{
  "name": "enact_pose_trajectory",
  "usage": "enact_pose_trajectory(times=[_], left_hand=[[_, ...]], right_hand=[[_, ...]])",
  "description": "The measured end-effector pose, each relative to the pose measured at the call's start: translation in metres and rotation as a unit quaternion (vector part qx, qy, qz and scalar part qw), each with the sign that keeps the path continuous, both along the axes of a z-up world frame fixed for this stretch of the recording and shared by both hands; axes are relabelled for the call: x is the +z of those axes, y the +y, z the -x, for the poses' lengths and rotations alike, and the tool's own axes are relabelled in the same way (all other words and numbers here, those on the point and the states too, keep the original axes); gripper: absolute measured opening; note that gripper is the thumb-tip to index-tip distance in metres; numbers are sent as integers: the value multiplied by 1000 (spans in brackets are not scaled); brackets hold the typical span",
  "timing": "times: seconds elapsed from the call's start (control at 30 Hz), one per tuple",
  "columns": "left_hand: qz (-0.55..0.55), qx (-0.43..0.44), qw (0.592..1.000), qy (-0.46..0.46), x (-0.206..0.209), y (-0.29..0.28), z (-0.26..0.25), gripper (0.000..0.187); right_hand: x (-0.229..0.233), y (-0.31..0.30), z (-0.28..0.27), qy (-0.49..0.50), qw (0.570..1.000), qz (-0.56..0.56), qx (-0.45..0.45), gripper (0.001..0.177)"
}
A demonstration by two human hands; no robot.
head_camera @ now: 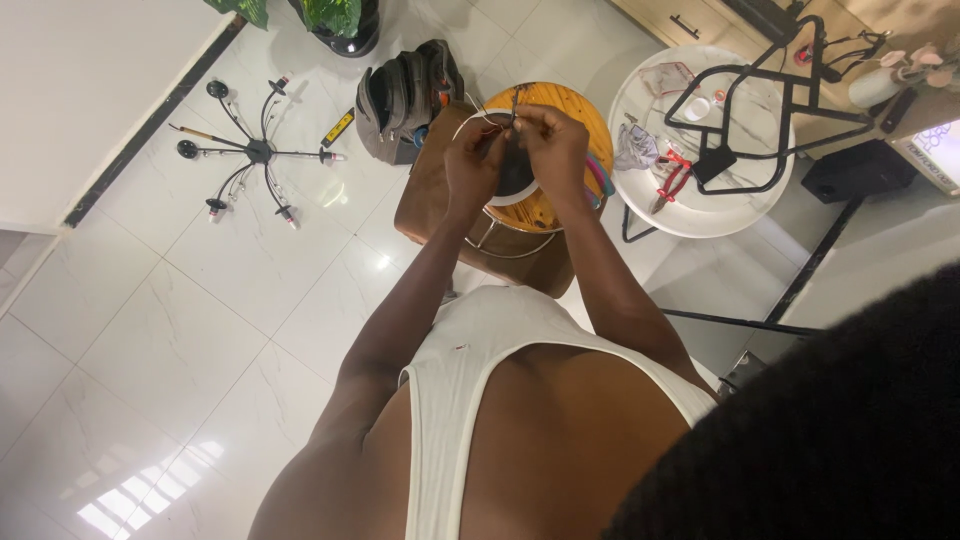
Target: Connecting wires to a round ceiling lamp fixture.
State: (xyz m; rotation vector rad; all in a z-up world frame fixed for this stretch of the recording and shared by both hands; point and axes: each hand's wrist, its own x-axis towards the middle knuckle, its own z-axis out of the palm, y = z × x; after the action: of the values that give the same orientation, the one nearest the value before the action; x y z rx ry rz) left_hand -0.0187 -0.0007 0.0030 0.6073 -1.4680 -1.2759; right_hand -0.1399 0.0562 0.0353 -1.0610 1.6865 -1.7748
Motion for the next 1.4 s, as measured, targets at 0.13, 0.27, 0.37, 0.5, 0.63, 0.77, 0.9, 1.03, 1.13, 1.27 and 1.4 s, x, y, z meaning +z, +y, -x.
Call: enact_pose_trajectory(times=[0.13,0.27,0.37,0.5,0.63,0.77,0.9,1.03,1.13,1.27,1.4], left_hand=[[-1,-3,1000,7,5,1,-1,14],[19,11,999,-30,9,3,-4,12],[13,15,1000,-21,4,1,-1,12],[-6,12,1000,1,4,1,0,12],[-7,15,1000,-14,5,-1,-1,12],[14,27,997,-66,7,-4,-2,11],[29,38,996,-81,9,-4,-2,10],[37,46,994,-91,17,-2,-3,10],[34,39,996,-77,19,0,-1,12],[16,25,997,-71,17,-3,1,14],[23,11,995,-100,19,-7,-2,15]], right_hand=[[19,13,-6,157,987,35,27,27],[24,15,-12,195,980,28,-10,19],[27,18,-18,210,977,22,-24,15],[22,16,-21,260,964,22,-43,11],[16,15,-16,306,951,32,-35,11],[20,12,-9,342,939,1,-34,15],[18,9,1,325,945,17,-12,14],[15,6,6,281,960,-11,9,8],[16,8,2,252,968,-7,-3,6],[19,11,-7,236,971,-12,-25,5],[16,12,-7,222,975,-20,-22,6]])
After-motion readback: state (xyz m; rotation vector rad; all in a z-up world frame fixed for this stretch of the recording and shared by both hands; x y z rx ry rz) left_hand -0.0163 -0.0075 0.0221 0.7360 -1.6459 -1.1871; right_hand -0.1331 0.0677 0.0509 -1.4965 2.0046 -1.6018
